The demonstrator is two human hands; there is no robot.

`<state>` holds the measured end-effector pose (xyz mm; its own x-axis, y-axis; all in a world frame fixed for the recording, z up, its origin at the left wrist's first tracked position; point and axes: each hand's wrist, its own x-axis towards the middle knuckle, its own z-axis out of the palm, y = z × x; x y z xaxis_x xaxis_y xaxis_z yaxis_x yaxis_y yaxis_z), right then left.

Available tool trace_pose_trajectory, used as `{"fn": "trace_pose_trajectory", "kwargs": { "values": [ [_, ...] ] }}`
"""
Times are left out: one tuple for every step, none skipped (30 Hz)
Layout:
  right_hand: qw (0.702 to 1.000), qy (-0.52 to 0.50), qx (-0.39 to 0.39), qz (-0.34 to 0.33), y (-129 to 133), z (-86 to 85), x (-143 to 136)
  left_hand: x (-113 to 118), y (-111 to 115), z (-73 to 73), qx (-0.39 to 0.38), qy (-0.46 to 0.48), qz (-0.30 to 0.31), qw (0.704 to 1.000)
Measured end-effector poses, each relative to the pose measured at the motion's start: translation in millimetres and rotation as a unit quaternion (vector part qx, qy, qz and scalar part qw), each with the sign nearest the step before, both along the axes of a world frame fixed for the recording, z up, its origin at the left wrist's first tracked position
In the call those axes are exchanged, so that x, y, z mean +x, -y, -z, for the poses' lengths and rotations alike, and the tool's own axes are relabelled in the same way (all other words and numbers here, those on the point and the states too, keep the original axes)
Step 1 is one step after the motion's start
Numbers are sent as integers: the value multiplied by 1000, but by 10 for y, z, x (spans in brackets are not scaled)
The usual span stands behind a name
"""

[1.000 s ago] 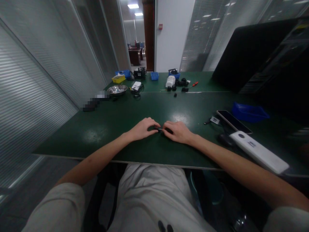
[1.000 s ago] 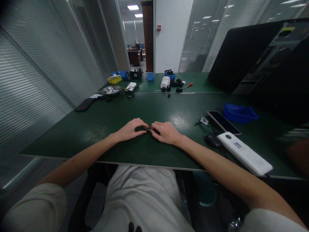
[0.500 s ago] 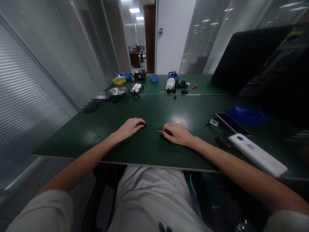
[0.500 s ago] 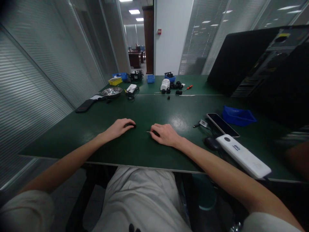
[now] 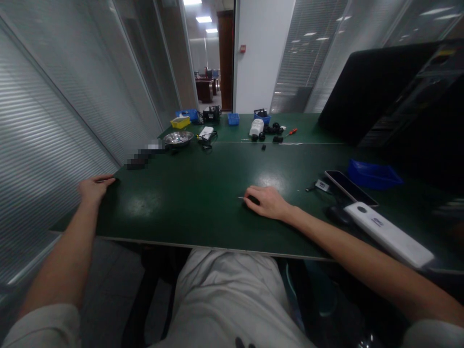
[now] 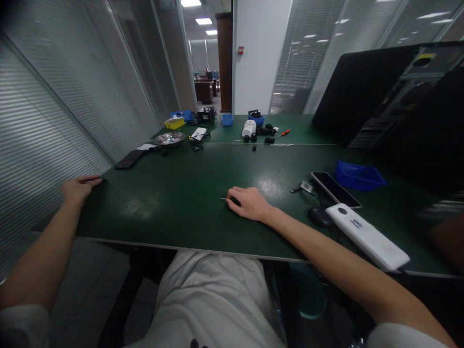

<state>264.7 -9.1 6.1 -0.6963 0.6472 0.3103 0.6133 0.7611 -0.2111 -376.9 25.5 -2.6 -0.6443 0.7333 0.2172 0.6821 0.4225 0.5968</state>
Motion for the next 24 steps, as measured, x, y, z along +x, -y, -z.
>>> {"fn": "trace_pose_trajectory", "kwargs": {
  "values": [
    [1000,1,0,1,0,-1,1,35,1,-16,-12,-7,-22,1000],
    [1000,2,-1,1,1,-3,1,74,-1,-35,-18,-8,-41,999],
    [1000,3,-2,-1,1,-4,2,109,-3,-54,-17,-5,-51,999],
    [1000,3,-3,-2,2,-5,1,136,-3,-71,-14,-9,-46,999],
    [1000,3,-3,-4,2,-7,1,155,0,-85,-13,-17,-38,999],
    [1000,3,-2,-5,3,-8,0,167,5,-96,-13,-31,-32,999],
    [1000,2,-1,-5,3,-9,-1,172,12,-103,-15,-47,-26,998],
    [1000,2,0,-5,4,-10,-2,175,21,-108,-16,-65,-24,997],
    [1000,2,0,-5,5,-12,-4,176,29,-111,-16,-85,-21,996],
    [1000,2,-1,-5,6,-14,-5,178,37,-112,-15,-104,-19,994],
    [1000,2,-2,-4,6,-15,-5,181,44,-112,-14,-119,-16,993],
    [1000,3,-2,-3,6,-16,-6,184,49,-111,-12,-132,-12,991],
    [1000,4,-2,-2,6,-16,-6,188,54,-110,-12,-142,-4,990],
    [1000,5,-1,-2,5,-15,-6,190,57,-109,-14,-152,3,988],
    [1000,6,0,-1,3,-13,-6,190,58,-107,-17,-162,13,987],
    [1000,8,1,-2,2,-10,-6,187,58,-105,-21,-170,21,985],
    [1000,10,1,-3,0,-8,-6,182,56,-101,-25,-178,27,983],
    [1000,12,1,-4,-1,-5,-6,176,53,-97,-32,-184,29,982],
    [1000,12,2,-5,-1,-4,-6,170,49,-93,-39,-188,30,981],
    [1000,12,3,-5,-1,-3,-6,165,46,-88,-48,-191,30,980],
    [1000,10,3,-6,0,-3,-7,163,44,-83,-56,-193,30,979],
    [1000,9,2,-6,2,-4,-8,164,45,-78,-61,-196,28,978],
    [1000,8,1,-6,3,-5,-8,170,48,-74,-62,-202,27,977],
    [1000,8,0,-6,4,-7,-9,179,55,-70,-57,-211,24,976]
  ]
}}
